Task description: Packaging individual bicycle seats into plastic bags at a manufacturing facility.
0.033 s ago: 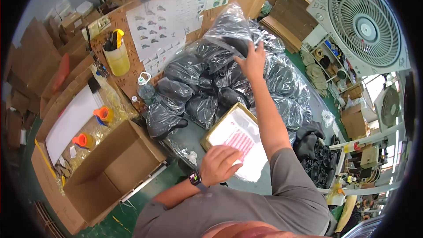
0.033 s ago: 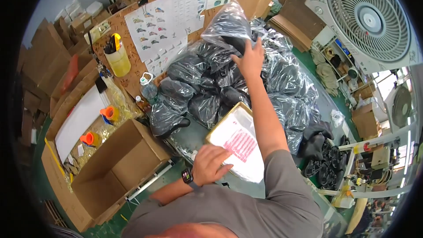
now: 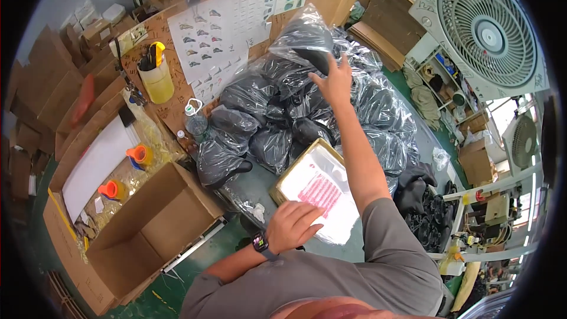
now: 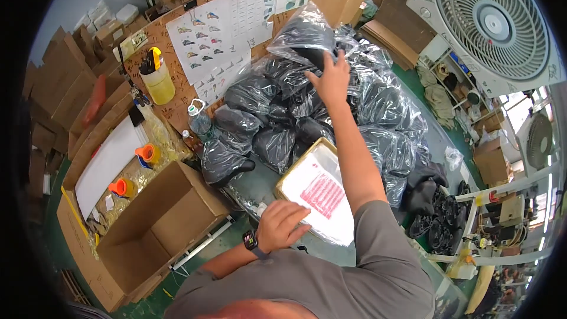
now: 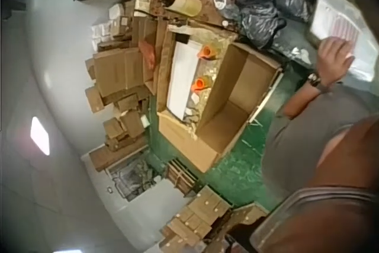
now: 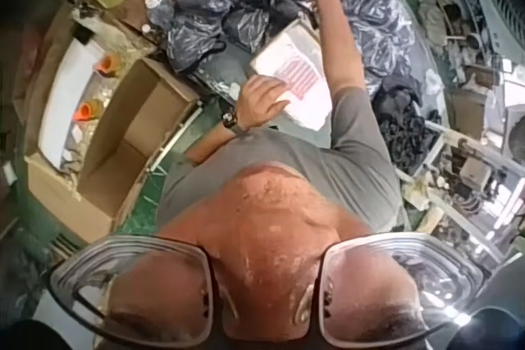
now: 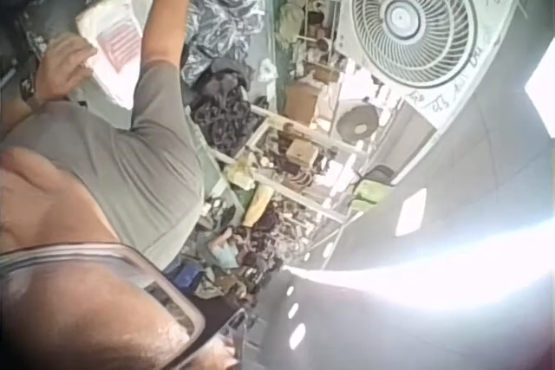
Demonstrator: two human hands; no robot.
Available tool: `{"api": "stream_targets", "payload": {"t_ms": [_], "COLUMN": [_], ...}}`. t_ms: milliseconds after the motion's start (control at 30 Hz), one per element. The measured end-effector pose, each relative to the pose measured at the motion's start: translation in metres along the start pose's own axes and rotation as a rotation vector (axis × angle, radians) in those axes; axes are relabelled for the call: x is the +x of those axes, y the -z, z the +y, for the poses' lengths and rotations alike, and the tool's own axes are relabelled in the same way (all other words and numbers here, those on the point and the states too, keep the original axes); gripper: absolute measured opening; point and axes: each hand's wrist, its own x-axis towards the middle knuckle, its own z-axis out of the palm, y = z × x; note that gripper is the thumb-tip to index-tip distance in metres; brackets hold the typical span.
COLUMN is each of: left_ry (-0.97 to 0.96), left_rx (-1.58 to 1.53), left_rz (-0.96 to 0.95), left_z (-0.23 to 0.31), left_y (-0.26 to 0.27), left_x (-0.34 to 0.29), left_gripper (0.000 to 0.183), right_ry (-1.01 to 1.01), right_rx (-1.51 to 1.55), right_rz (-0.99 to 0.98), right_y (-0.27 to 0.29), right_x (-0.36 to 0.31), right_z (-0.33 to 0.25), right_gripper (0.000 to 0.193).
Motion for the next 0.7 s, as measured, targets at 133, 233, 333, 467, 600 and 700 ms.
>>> {"api": "stream_targets", "payload": {"t_ms": [133, 233, 333, 467, 600, 700], "left_ry": [0.17, 0.261, 0.514, 0.369, 0.12, -0.008], "left_rx": [-0.047, 0.035, 0.32, 0.364, 0.321, 0.276], "left_rz": [-0.306, -0.701, -1.107, -1.192, -1.279, -1.369], "left_z": [-0.001, -0.004, 0.008, 0.022, 0.047, 0.081], "left_y": [-0.012, -0.013, -0.022, -0.061, -0.134, -0.199], "left_x": [-0.072, -0.123, -0.143, -0.124, -0.094, -0.083], "left_gripper": [0.044, 0.044, 0.044, 0.05, 0.056, 0.059], "right_ry": [0.161, -0.171, -0.599, -1.288, -0.997, -1.03], "right_rx": [0.484, 0.809, 0.836, 0.974, 0.453, 0.029], "right_rz": [-0.134, -0.522, -0.793, -0.663, -0.911, -1.078], "right_y": [0.003, 0.035, 0.112, 0.223, 0.286, 0.319], "right_x": [-0.088, -0.25, -0.419, -0.577, -0.683, -0.725], "right_z": [-0.024, -0.028, -0.006, 0.02, 0.093, 0.148], "right_gripper": [0.054, 0.045, 0.039, 0.031, 0.047, 0.055]}}
